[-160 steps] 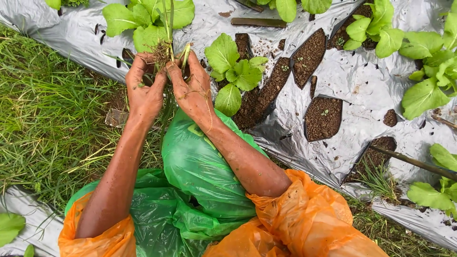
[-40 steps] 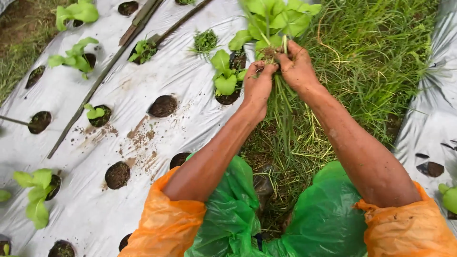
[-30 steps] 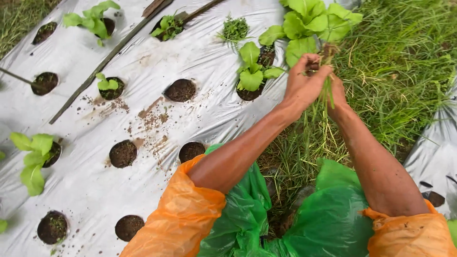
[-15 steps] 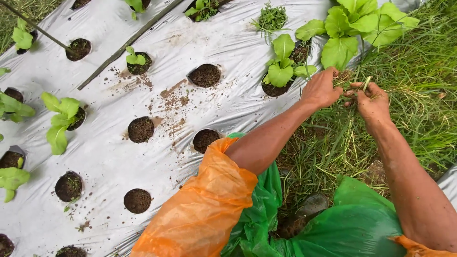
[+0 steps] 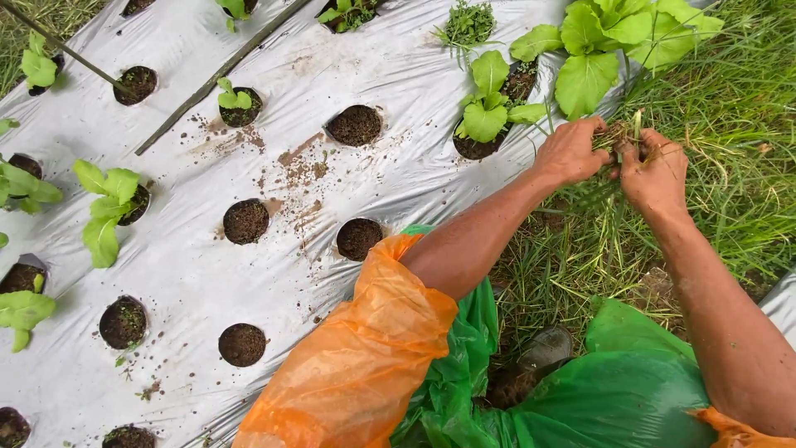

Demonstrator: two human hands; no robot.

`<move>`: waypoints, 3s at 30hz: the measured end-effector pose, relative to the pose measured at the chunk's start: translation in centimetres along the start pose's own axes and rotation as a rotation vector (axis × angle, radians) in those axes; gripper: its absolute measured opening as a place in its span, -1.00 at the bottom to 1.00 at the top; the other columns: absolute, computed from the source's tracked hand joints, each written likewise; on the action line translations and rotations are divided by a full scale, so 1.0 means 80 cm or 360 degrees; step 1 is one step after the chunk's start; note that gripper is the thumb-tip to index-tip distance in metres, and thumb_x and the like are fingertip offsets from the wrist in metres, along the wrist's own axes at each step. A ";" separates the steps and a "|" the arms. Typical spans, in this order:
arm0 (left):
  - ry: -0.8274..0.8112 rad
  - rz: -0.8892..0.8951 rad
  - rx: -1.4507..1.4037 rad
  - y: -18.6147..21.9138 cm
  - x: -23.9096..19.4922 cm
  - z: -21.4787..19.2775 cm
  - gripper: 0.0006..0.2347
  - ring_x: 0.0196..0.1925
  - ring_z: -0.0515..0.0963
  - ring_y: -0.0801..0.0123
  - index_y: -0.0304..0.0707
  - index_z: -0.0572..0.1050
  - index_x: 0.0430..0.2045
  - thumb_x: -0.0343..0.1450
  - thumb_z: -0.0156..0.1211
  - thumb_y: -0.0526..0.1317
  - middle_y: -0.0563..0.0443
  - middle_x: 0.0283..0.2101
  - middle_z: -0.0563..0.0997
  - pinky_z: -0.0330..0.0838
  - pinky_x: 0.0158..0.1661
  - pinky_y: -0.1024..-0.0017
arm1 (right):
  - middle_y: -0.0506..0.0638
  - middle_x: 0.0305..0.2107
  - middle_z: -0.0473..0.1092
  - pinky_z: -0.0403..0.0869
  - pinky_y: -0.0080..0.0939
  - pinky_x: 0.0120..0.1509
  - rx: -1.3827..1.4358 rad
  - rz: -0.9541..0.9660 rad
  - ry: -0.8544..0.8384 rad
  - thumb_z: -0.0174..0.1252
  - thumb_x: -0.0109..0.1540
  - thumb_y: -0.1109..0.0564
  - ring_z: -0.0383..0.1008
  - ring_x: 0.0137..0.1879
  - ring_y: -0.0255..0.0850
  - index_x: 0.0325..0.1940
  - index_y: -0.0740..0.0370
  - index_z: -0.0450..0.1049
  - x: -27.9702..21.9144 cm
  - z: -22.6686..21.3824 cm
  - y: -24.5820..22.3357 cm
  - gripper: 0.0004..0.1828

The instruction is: Hand-weeding and using a small hand tool to remove grass and weeds from a vegetable field with plastic mulch.

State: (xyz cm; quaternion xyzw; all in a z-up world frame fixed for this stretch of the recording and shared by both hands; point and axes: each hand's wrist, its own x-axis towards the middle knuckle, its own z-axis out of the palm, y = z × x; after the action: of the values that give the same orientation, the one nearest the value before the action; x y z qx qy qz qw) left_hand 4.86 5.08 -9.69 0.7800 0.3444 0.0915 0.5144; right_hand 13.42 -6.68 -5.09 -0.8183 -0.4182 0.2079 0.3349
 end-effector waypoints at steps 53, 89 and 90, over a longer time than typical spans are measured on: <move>-0.0333 0.0213 -0.0292 0.085 -0.070 -0.015 -0.50 0.46 0.21 -0.27 -0.64 0.24 0.27 0.49 0.21 -0.24 -0.54 0.37 0.26 0.09 0.41 -0.16 | 0.28 -0.33 0.51 0.44 0.19 -0.03 -0.0004 -0.0259 0.0352 0.15 0.43 0.10 0.55 -0.14 0.28 -0.12 0.30 0.53 -0.102 -0.052 0.013 -0.81; -0.0525 -0.0050 -0.0430 0.093 -0.072 -0.030 -0.18 0.53 0.15 -0.02 -0.27 0.08 0.39 0.29 0.35 0.08 -0.26 0.51 0.10 0.07 0.42 -0.09 | -0.05 -0.15 0.42 0.40 -0.47 -0.44 0.0695 0.0065 0.0075 0.13 0.44 0.10 0.37 -0.48 -0.38 -0.13 0.05 0.40 -0.123 -0.072 -0.004 -0.92; -0.0508 -0.0062 -0.0477 0.098 -0.076 -0.030 -0.14 0.53 0.14 -0.04 -0.24 0.06 0.40 0.25 0.37 0.12 -0.26 0.51 0.07 0.07 0.41 -0.12 | -0.05 -0.12 0.42 0.43 -0.48 -0.40 0.0694 0.0031 0.0072 0.12 0.44 0.10 0.38 -0.48 -0.40 -0.11 0.06 0.40 -0.123 -0.071 -0.004 -0.94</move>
State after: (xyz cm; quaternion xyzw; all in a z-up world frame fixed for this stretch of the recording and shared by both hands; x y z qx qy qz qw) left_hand 2.59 1.23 -0.55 0.6926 0.2562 0.0071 0.6742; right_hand 11.23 -16.77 -0.32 -0.7349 -0.3479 0.2783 0.5113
